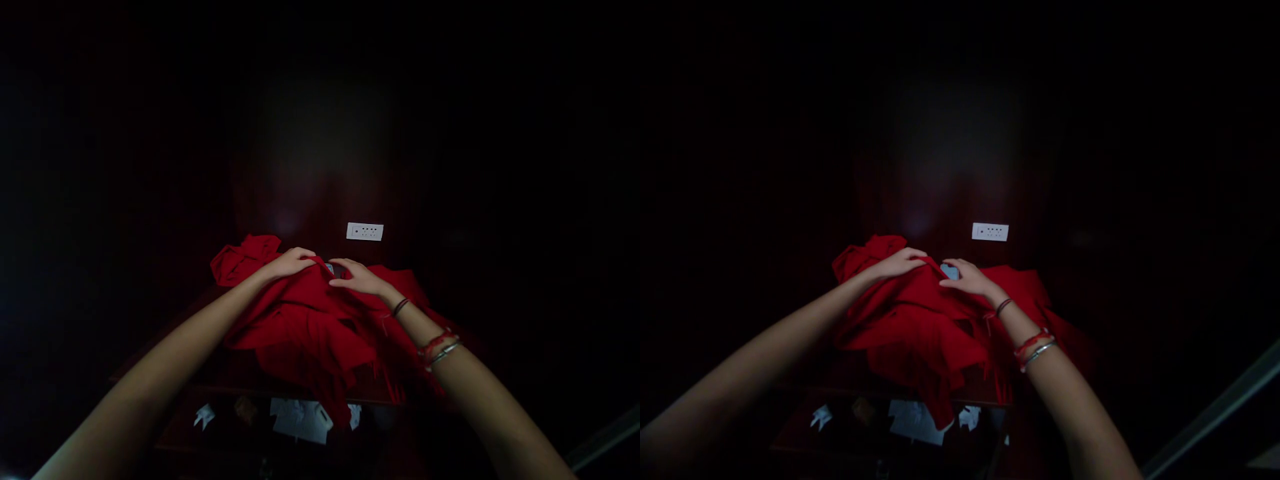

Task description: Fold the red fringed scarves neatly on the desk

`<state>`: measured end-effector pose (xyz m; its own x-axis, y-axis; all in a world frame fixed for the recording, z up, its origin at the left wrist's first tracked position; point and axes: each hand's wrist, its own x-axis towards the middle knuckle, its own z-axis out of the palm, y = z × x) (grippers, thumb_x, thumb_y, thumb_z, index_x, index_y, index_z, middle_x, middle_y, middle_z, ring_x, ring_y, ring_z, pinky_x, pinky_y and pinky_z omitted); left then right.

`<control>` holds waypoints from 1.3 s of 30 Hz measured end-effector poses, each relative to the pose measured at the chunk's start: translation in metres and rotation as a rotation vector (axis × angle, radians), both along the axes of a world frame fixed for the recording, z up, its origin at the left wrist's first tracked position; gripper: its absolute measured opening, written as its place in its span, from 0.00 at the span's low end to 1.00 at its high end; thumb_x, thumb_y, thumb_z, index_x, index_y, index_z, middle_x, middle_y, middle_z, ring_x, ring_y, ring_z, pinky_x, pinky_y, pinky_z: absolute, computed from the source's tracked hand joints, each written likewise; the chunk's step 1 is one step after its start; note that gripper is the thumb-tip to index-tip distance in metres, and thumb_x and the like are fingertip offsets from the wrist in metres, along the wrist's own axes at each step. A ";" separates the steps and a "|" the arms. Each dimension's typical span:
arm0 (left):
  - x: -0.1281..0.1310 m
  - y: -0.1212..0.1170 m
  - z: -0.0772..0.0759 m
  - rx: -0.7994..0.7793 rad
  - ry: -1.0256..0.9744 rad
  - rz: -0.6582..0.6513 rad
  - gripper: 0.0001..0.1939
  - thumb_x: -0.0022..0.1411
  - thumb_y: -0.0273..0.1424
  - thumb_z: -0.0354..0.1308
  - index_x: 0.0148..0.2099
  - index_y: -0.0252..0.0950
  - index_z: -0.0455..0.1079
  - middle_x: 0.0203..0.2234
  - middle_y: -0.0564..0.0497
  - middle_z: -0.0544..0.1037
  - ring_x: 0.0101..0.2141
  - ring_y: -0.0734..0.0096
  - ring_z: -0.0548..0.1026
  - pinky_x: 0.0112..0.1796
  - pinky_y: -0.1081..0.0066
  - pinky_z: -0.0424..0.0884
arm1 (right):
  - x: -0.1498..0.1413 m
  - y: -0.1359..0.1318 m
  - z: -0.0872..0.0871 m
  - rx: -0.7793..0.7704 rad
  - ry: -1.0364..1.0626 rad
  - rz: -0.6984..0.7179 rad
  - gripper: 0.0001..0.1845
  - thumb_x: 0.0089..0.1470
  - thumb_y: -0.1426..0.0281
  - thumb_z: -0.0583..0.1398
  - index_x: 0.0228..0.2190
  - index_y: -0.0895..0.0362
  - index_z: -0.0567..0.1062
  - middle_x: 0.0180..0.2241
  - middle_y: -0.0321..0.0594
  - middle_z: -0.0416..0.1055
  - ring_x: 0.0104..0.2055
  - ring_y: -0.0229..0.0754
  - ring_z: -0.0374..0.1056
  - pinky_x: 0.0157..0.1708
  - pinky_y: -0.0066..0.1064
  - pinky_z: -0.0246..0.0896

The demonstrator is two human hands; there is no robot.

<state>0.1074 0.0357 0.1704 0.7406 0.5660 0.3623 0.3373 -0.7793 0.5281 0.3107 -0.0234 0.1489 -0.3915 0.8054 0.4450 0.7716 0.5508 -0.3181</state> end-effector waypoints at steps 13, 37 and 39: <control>-0.066 0.018 0.009 -0.028 0.203 0.105 0.17 0.49 0.42 0.49 0.29 0.33 0.69 0.22 0.55 0.70 0.24 0.76 0.65 0.25 0.79 0.58 | 0.038 0.006 0.032 0.194 -0.059 -0.529 0.11 0.51 0.70 0.50 0.32 0.57 0.72 0.32 0.42 0.71 0.35 0.40 0.65 0.34 0.26 0.55; -0.012 -0.003 0.051 0.458 0.098 0.447 0.13 0.50 0.37 0.50 0.33 0.33 0.68 0.24 0.50 0.71 0.25 0.72 0.66 0.26 0.75 0.58 | -0.049 0.005 -0.009 0.087 0.052 -0.506 0.14 0.51 0.73 0.46 0.36 0.58 0.68 0.35 0.46 0.69 0.38 0.43 0.64 0.37 0.30 0.56; -0.025 0.005 0.051 0.445 0.134 0.458 0.13 0.49 0.37 0.50 0.31 0.33 0.68 0.23 0.50 0.71 0.24 0.73 0.66 0.25 0.76 0.57 | -0.023 0.005 -0.004 0.074 0.019 -0.582 0.15 0.51 0.73 0.45 0.36 0.57 0.68 0.34 0.46 0.70 0.37 0.44 0.65 0.34 0.30 0.56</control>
